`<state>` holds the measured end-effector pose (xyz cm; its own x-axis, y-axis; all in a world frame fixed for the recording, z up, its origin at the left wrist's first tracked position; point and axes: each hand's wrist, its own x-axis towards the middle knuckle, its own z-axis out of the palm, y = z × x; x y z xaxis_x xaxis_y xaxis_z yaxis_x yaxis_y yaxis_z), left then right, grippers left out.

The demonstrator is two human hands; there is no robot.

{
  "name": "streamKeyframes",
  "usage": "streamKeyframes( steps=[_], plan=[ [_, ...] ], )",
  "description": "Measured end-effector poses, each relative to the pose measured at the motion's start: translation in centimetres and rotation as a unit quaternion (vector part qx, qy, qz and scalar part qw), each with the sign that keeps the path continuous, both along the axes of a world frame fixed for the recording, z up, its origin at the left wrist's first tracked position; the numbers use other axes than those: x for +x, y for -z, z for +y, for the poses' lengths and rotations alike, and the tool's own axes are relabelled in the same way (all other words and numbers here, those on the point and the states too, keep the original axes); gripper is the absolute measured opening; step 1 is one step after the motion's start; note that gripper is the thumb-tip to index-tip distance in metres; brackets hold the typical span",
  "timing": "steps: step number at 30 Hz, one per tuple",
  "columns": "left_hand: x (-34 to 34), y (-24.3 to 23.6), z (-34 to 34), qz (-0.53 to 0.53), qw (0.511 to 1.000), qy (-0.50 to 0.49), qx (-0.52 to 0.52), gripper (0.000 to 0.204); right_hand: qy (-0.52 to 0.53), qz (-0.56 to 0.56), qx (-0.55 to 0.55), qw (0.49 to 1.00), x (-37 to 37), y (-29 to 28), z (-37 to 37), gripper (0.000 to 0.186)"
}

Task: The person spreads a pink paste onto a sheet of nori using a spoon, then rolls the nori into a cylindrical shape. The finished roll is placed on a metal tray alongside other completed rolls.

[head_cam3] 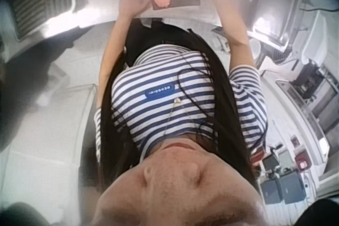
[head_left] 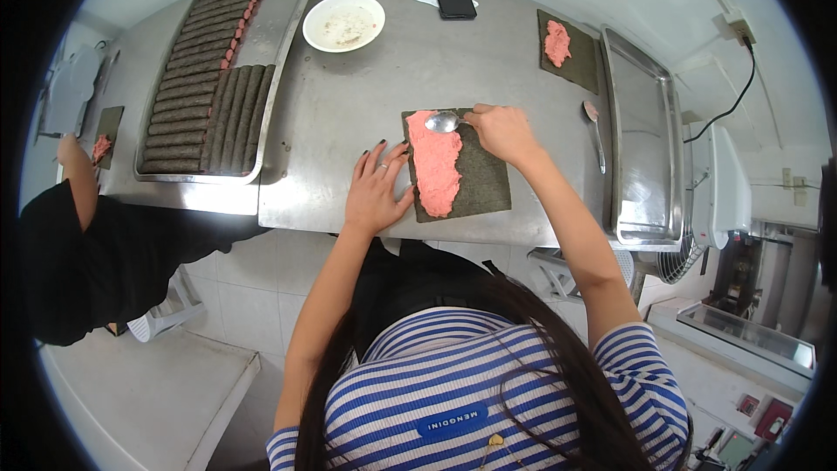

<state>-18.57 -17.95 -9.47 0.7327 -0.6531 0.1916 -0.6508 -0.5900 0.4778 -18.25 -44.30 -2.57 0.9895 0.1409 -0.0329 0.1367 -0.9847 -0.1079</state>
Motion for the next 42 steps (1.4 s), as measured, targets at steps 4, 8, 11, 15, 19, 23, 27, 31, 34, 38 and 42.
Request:
streamKeyframes(
  steps=[4, 8, 11, 15, 19, 23, 27, 31, 34, 38, 42],
  plan=[
    [-0.1, -0.1, 0.0, 0.0, 1.0, -0.002, 0.006, 0.053, 0.012, 0.009, -0.009, 1.0, 0.9, 0.7, -0.3, 0.019],
    [0.0, -0.2, -0.1, 0.001, 1.0, -0.001, 0.005, 0.053, 0.03, -0.004, -0.016, 0.999, 1.0, -0.1, -1.1, 0.018],
    [0.0, -0.1, 0.1, -0.006, 1.0, -0.005, 0.003, 0.053, 0.021, -0.007, -0.009, 1.0, 0.0, -1.5, -1.1, 0.017],
    [-0.1, -0.2, 0.1, 0.004, 1.0, -0.004, 0.009, 0.053, -0.016, 0.031, -0.021, 0.999, -2.5, -2.0, -0.3, 0.02],
    [-0.1, -0.1, 0.1, -0.009, 1.0, -0.003, 0.018, 0.053, -0.032, 0.027, -0.005, 0.999, -2.9, -0.6, -0.2, 0.023],
    [-0.1, -0.2, 0.0, -0.009, 1.0, -0.001, 0.018, 0.052, -0.022, 0.001, -0.019, 1.0, -1.6, 0.3, -0.5, 0.027],
    [0.0, -0.3, 0.0, -0.002, 1.0, -0.001, 0.011, 0.053, -0.01, -0.009, -0.027, 1.0, -0.5, 0.5, -0.6, 0.025],
    [-0.1, -0.2, 0.0, -0.006, 1.0, -0.001, 0.01, 0.054, 0.015, -0.01, -0.034, 0.999, -0.6, -0.5, -0.1, 0.017],
    [-0.1, 0.0, 0.1, -0.007, 1.0, -0.004, 0.008, 0.054, 0.017, 0.011, -0.031, 0.999, -2.3, -1.1, 1.9, 0.016],
    [-0.1, -0.1, 0.0, -0.002, 1.0, -0.002, 0.012, 0.054, -0.027, 0.054, -0.034, 0.998, -5.3, 0.1, 3.6, 0.016],
    [-0.1, -0.3, 0.1, -0.008, 1.0, -0.004, 0.016, 0.053, -0.051, 0.042, 0.033, 0.997, -7.5, -0.3, 4.2, 0.021]
  ],
)
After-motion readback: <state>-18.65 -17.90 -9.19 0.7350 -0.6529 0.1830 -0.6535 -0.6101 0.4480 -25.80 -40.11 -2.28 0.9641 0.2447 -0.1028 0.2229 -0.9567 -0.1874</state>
